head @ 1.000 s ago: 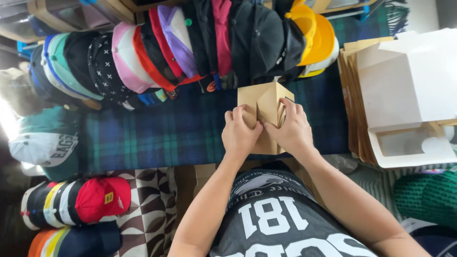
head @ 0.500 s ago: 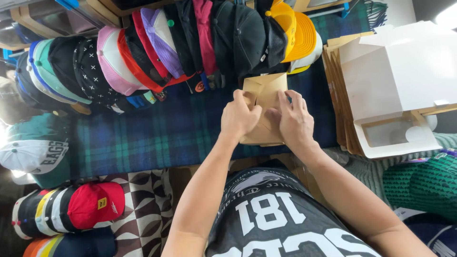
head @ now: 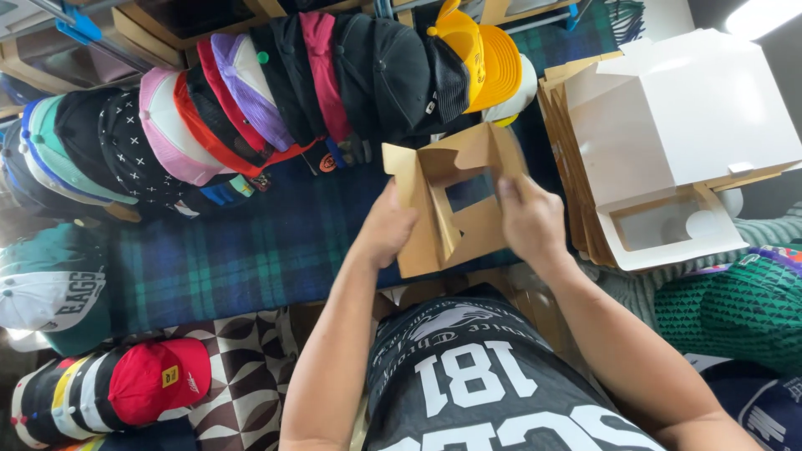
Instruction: The person unboxes various baseball hats by removing them from display cases, unfolding flat-packed boxes, and placing the hats inside.
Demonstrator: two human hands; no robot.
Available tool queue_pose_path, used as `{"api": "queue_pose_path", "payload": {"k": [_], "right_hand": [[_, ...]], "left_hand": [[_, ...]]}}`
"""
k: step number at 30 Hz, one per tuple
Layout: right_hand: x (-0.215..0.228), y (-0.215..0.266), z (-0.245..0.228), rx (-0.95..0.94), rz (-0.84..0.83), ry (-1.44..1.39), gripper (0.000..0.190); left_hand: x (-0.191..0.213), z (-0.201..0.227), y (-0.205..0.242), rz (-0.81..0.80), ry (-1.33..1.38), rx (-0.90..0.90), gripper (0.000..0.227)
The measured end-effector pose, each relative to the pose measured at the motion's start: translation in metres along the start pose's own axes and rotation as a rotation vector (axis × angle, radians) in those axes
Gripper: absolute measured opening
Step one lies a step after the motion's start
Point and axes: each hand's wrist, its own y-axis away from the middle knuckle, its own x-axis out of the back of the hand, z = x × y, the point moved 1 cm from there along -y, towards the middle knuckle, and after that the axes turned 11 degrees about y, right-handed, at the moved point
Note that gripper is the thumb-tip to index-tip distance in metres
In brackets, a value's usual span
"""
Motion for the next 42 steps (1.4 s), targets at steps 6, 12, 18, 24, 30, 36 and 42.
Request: {"api": "queue_pose_path", "payload": {"k": [6,12,18,24,30,36,42], "right_hand": [[-0.007,0.004,0.016,-0.256,-0.031,-0.331,0.022],[0.019,0.027,-0.033,-0.21,0.129,-0.409,0.054],[0.048,0.028,-0.021,-0.049,0.131,-0.359,0.098],[0.102,0.012,-0.042,0.072,-0.264,0.655,0.119],[0.073,-0.033,0.007,0.07,-0.421,0.642,0.057],[0.137,-0.035,-0.007,0.195,-0.906,0.052,0.042],[0.05,-0.048,0.107,0.562,-0.997,-1.646,0.07]], "left_hand": [[0.014,0.012,0.02,0.141,-1.467,-0.945,0.087],[-0.023,-0.029,0.052,-0.013,-1.462,-0.667,0.028],[-0.015,-0.057,0.053,0.294,-1.341,-1.153,0.015],[-0.008,-0.02,0.056,0.194,-1.158,-1.633,0.024],[0.023,0.01,0.052,-0.119,-1.063,-1.55,0.021],[0.074,0.029,0.054,-0.113,-0.712,-1.168,0.02],[0.071,0.066,0.053,0.206,-0.463,-1.013,0.011]]}}
